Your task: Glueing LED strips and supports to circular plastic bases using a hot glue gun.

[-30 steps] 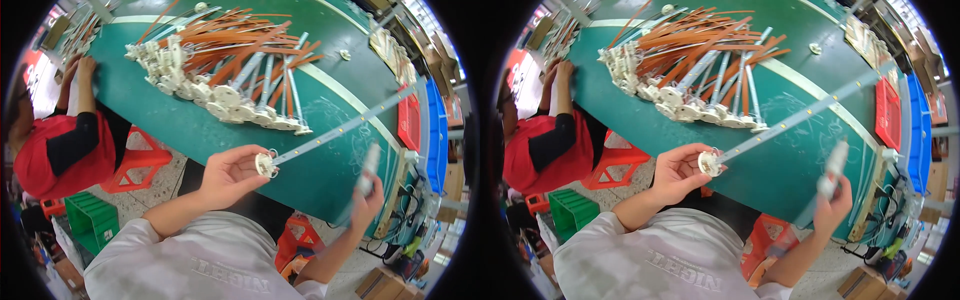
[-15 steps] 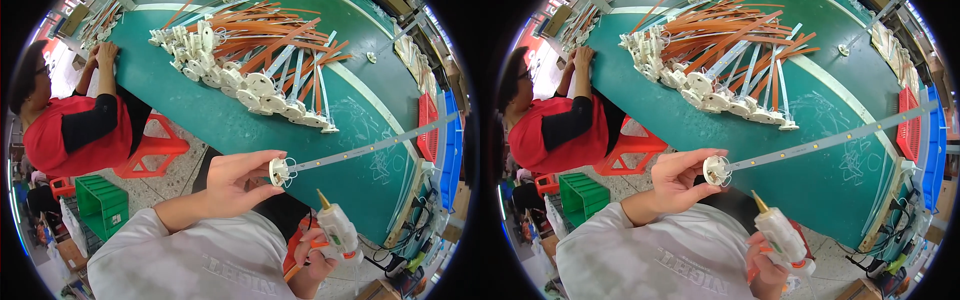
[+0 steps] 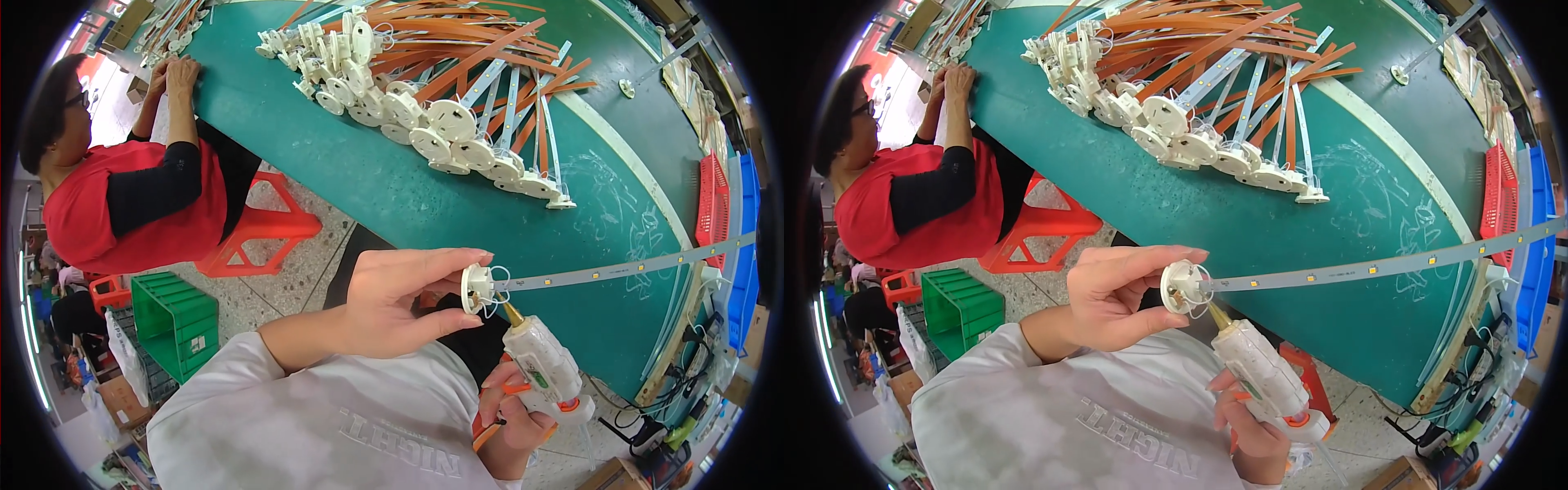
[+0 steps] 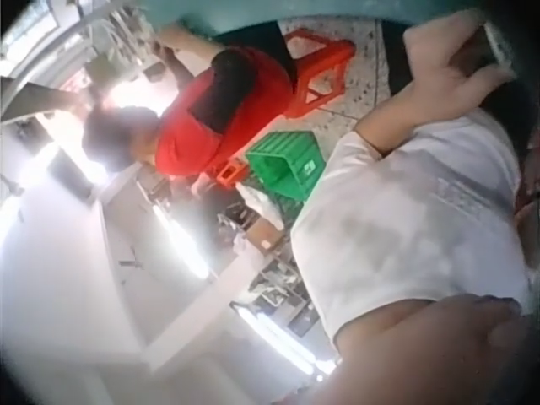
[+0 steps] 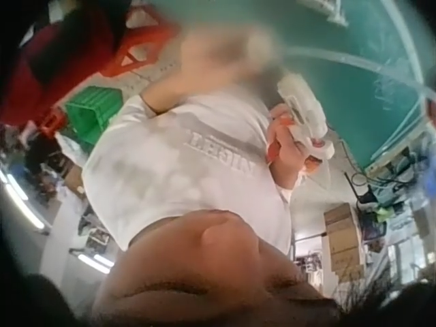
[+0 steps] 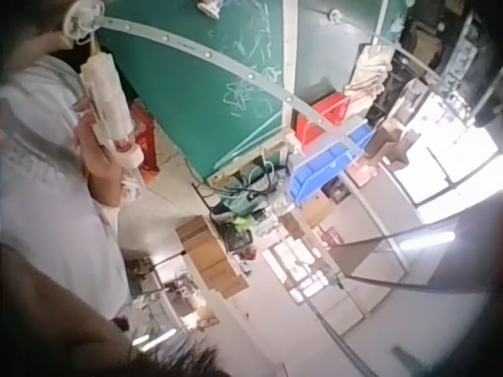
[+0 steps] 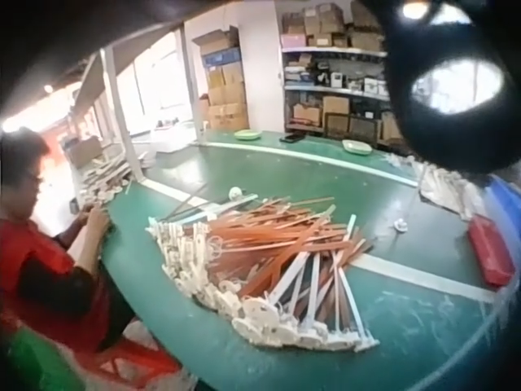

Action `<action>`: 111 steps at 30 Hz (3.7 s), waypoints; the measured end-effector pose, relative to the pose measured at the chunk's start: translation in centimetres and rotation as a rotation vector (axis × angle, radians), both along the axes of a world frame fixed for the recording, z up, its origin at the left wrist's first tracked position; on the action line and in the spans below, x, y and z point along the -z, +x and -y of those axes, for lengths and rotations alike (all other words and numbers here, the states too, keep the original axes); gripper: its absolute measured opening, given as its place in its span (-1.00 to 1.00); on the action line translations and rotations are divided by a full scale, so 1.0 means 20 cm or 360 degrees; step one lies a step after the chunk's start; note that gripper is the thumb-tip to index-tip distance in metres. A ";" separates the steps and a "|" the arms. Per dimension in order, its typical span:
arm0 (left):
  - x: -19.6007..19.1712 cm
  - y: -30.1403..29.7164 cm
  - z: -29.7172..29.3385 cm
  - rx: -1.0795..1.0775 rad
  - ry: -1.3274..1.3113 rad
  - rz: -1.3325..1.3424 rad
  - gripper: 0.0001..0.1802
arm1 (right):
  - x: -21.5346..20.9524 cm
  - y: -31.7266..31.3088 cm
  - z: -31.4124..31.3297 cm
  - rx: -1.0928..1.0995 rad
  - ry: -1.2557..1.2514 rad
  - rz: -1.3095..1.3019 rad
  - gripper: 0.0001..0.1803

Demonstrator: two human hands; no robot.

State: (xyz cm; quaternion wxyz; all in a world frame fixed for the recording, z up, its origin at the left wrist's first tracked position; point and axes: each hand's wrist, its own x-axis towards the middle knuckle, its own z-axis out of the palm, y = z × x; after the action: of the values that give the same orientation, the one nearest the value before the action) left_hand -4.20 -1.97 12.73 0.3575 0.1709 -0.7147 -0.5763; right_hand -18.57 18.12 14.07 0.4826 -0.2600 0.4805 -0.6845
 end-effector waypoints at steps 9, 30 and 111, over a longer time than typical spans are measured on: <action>0.08 -0.07 -0.04 0.0082 0.0740 -0.0353 -0.42 | 0.06 -0.27 -0.07 0.0942 0.0474 -0.1043 -0.72; 0.01 -0.13 -0.07 0.0321 0.0599 -0.0235 -0.40 | -0.05 -0.34 0.12 0.0964 0.0637 -0.2214 -0.50; 0.31 -0.18 0.24 0.0305 0.0471 -0.0531 -0.53 | -0.05 -0.47 0.21 0.0056 0.1516 -0.2715 -0.33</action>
State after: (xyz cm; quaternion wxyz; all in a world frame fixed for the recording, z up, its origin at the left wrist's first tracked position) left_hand -7.89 -6.85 6.45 0.3854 0.0552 -0.5665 -0.7263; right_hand -28.00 13.95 15.02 0.0171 -0.4385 0.8985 -0.0079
